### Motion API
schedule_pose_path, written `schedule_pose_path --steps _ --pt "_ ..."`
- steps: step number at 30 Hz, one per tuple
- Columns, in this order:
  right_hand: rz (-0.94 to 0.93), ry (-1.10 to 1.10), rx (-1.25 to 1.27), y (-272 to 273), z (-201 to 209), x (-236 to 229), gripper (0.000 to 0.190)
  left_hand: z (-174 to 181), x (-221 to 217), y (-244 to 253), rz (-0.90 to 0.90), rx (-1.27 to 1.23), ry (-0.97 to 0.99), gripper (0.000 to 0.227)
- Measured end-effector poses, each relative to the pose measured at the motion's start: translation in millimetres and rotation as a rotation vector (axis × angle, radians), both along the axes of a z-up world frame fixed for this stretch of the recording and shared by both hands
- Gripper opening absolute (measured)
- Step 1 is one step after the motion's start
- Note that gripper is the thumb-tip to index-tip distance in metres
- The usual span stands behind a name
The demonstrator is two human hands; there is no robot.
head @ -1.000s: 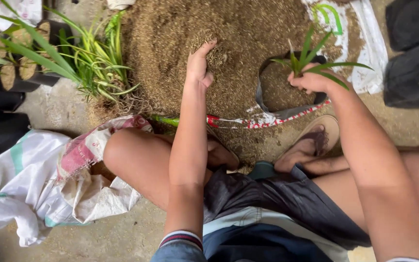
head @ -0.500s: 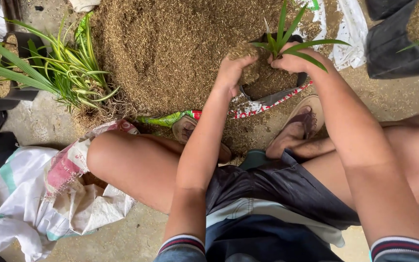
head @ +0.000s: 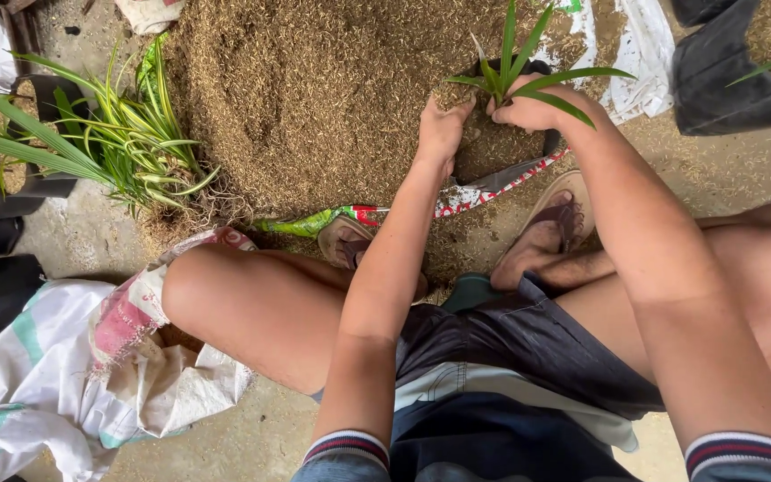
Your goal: Potting seedlings by filling nursery bags with a soil mixture and planting the young plants.
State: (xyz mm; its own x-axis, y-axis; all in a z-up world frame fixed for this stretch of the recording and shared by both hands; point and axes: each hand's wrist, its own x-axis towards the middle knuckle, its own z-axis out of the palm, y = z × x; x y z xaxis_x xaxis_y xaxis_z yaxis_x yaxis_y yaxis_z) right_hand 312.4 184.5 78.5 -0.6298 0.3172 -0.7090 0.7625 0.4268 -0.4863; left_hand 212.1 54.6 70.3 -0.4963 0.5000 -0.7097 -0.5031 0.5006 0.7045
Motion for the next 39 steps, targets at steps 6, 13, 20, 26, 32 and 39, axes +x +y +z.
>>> schedule_pose_path --steps 6,13,20,26,32,39 --pt "-0.032 -0.061 0.001 -3.0 9.5 -0.8 0.023 -15.6 3.3 5.6 -0.008 0.135 0.057 0.060" --pt "0.075 0.011 0.041 2.8 -6.0 -2.1 0.019 -11.2 3.8 -2.6 -0.049 -0.053 0.026 0.090" --pt "0.001 -0.036 0.030 -1.8 3.2 -3.9 0.033 -58.7 7.9 -3.1 -0.110 0.007 0.195 0.047" --pt "0.001 -0.012 0.014 -5.4 11.5 -4.9 0.024 -48.8 15.0 1.1 0.119 -0.007 0.087 0.051" --pt "0.048 -0.021 0.017 -4.2 5.2 -7.2 0.027 -22.8 18.2 -0.6 0.129 -0.050 -0.075 0.087" --pt "0.101 0.028 -0.028 -2.9 -4.3 -7.6 0.025 -83.2 14.2 -2.7 0.054 0.124 0.192 0.027"
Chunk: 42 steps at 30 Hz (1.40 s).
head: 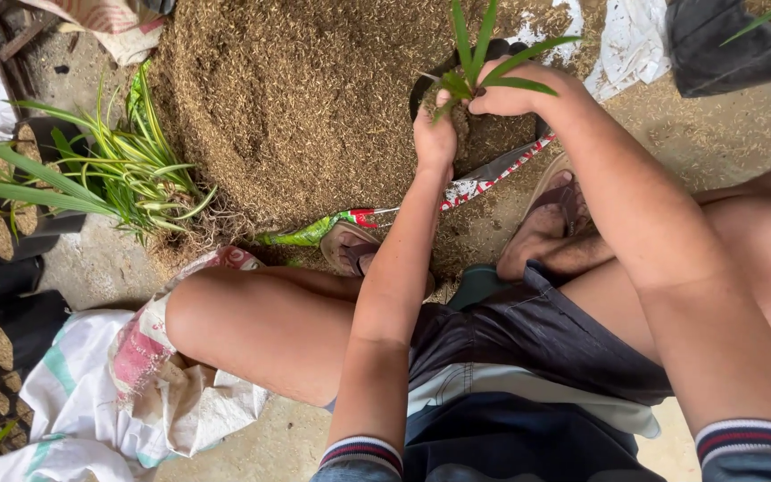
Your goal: Potting seedlings by filling nursery bags with a soil mixture and planting the young plants.
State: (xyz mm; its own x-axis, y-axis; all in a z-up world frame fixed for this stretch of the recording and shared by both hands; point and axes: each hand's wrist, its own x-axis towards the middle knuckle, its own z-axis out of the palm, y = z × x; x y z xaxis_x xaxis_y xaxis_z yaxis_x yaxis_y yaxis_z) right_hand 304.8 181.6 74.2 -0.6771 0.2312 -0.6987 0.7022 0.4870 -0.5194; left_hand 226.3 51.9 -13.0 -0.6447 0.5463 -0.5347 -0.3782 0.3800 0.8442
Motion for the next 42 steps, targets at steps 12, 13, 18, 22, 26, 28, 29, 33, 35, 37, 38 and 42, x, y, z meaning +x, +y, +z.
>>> schedule_pose_path --steps 12,13,18,22,26,28,29,33,35,37,38,42 --pt "-0.017 0.014 -0.003 2.7 1.4 -3.3 0.029 41.7 -24.7 -2.7 -0.338 -0.137 -0.252 0.050" --pt "-0.020 0.016 -0.005 1.6 5.1 -3.7 0.029 35.8 -27.0 -4.1 -0.341 -0.140 -0.251 0.050" --pt "0.018 0.052 -0.001 3.7 -6.1 -5.1 0.025 12.9 -32.4 -10.0 -0.756 -0.354 0.213 0.029" --pt "0.006 0.045 0.006 5.4 -11.5 -3.8 0.030 -32.4 -36.0 -14.5 -0.763 -0.238 0.419 0.033" --pt "0.011 0.048 0.020 7.2 -16.6 -4.1 0.030 -18.7 -29.9 -12.4 -0.758 -0.213 0.530 0.041" --pt "0.026 0.046 0.047 8.2 -20.1 -5.3 0.031 -19.8 -28.8 -9.6 -0.722 -0.234 0.493 0.040" --pt "0.045 0.064 0.051 8.0 -21.2 -5.5 0.022 -29.0 -29.0 -8.6 -0.753 -0.205 0.676 0.048" --pt "0.000 0.004 -0.039 -1.2 1.9 -7.4 0.023 -6.8 -8.4 -2.8 -1.251 -0.696 0.842 0.092" --pt "-0.013 -0.007 -0.048 -0.9 1.4 -8.3 0.022 1.7 8.1 -4.2 -1.332 -0.858 0.946 0.051" --pt "-0.035 -0.017 -0.059 -1.3 2.7 -8.2 0.021 1.6 20.9 -0.9 -1.416 -1.022 1.055 0.023" --pt "-0.019 -0.005 -0.060 -2.1 4.9 -8.5 0.026 -2.0 25.7 2.4 -1.427 -0.971 0.951 0.016" --pt "-0.033 -0.040 -0.051 -2.9 8.0 -8.6 0.025 -17.0 24.7 6.0 -1.292 -0.292 0.597 0.074"
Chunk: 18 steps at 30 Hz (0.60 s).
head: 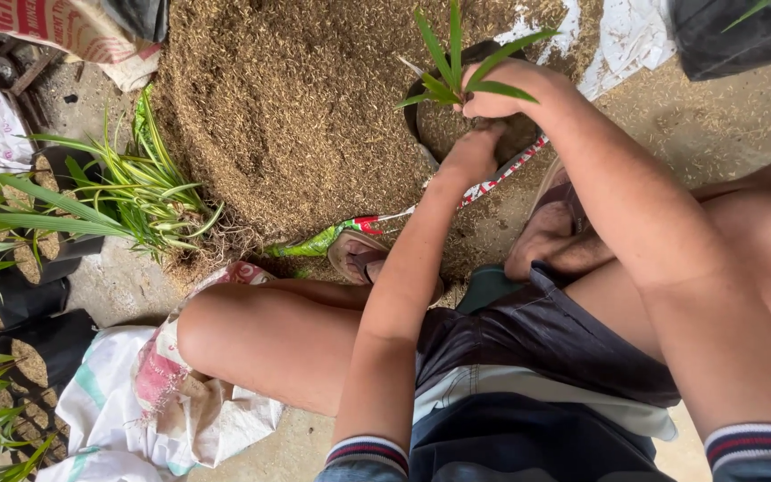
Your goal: Potting seedlings by filling nursery bags with a soil mixture and planting the young plants.
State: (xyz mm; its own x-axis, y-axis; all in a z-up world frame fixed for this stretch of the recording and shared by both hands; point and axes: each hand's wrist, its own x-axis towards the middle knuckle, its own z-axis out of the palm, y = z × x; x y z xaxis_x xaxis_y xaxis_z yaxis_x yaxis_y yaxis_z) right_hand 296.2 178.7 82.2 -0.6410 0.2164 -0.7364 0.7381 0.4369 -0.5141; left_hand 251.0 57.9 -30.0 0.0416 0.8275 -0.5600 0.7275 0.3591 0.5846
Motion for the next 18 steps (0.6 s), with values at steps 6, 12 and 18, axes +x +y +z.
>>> schedule_pose_path --steps 6,12,18 --pt "0.042 0.026 0.024 6.5 1.7 1.5 0.022 9.0 -7.0 -15.5 0.057 0.115 0.497 0.037" --pt "0.081 -0.048 0.020 4.8 17.5 5.3 0.037 15.0 -33.7 -14.3 -0.025 -0.125 0.466 0.051" --pt "0.095 -0.018 0.018 11.6 -9.8 11.4 0.024 5.9 -47.7 18.7 -0.195 -0.278 0.537 0.090"
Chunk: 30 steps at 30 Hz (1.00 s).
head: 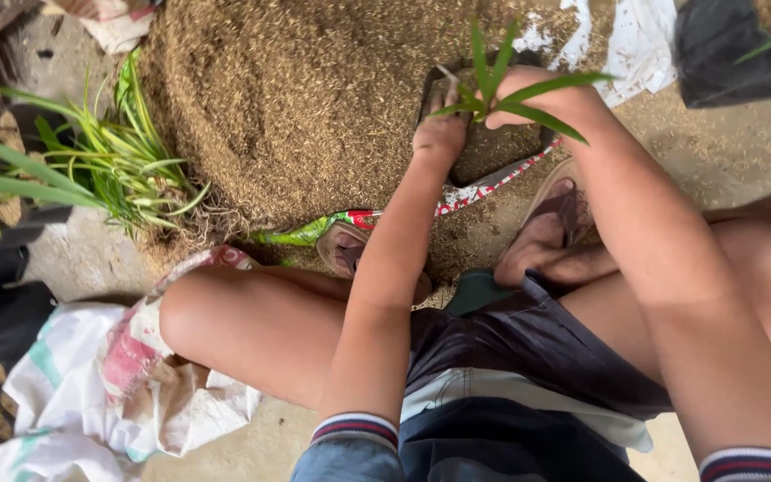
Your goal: Potting seedlings by filling nursery bags with a soil mixture and planting the young plants.
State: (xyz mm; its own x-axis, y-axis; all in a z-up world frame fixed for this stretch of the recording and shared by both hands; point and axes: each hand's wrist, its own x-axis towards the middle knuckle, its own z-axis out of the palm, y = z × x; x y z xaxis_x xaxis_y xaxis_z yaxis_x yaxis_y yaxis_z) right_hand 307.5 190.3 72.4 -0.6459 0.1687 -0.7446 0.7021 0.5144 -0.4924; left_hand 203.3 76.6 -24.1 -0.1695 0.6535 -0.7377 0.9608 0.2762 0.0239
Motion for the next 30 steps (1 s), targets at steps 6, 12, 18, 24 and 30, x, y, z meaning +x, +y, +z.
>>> schedule_pose_path --steps 6,12,18,24,30 --pt "-0.035 -0.017 0.029 1.9 19.8 -1.8 0.033 108.4 -3.3 -14.0 0.104 -0.084 -0.349 0.082" --pt "-0.121 -0.083 -0.025 -11.3 40.7 -4.1 0.029 69.8 -119.5 -55.2 0.425 0.983 -0.419 0.048" --pt "-0.059 -0.084 0.048 -26.5 21.5 -8.0 0.036 -103.2 -172.8 -148.9 1.698 1.061 0.296 0.072" --pt "-0.013 0.041 0.089 -16.3 -7.6 8.2 0.026 81.2 -90.7 -120.2 2.370 0.613 -0.669 0.104" --pt "-0.134 -0.060 0.131 -7.9 -17.2 16.4 0.030 122.8 -107.9 -62.0 2.529 0.747 -1.093 0.132"
